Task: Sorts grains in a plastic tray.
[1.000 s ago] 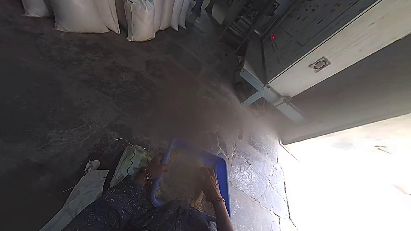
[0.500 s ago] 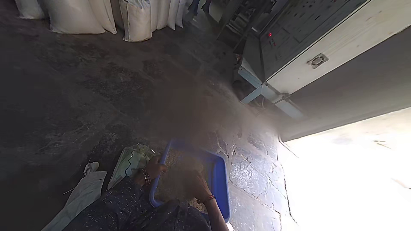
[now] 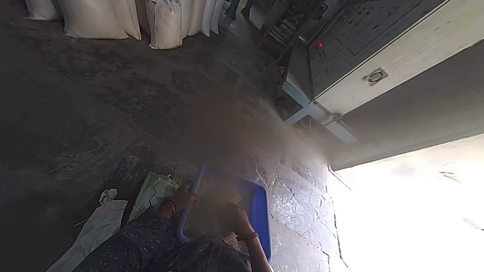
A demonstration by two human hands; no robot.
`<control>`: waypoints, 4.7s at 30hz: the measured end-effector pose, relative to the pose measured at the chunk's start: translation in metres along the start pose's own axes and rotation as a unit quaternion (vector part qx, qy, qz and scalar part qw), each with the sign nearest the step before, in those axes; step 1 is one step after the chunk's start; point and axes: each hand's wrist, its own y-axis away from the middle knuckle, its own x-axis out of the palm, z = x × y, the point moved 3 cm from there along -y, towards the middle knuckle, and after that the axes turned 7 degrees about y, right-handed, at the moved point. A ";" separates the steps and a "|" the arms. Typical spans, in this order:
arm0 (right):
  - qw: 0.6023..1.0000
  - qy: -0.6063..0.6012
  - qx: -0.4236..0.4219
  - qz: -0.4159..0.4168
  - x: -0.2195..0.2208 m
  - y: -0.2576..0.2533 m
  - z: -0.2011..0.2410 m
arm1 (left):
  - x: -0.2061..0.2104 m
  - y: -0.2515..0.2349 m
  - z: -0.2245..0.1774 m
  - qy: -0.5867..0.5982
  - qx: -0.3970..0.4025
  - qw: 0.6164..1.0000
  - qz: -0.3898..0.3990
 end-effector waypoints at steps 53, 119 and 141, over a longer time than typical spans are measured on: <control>0.979 -0.059 -0.027 -0.195 0.007 0.005 -0.011 | 0.001 0.003 0.000 -0.005 0.018 1.000 -0.012; 0.998 -0.044 0.006 -0.037 0.005 0.014 -0.012 | 0.002 0.002 0.000 -0.003 0.011 1.000 -0.020; 0.998 -0.023 0.017 -0.050 0.015 0.013 -0.005 | 0.000 -0.001 0.001 -0.020 -0.017 0.999 -0.022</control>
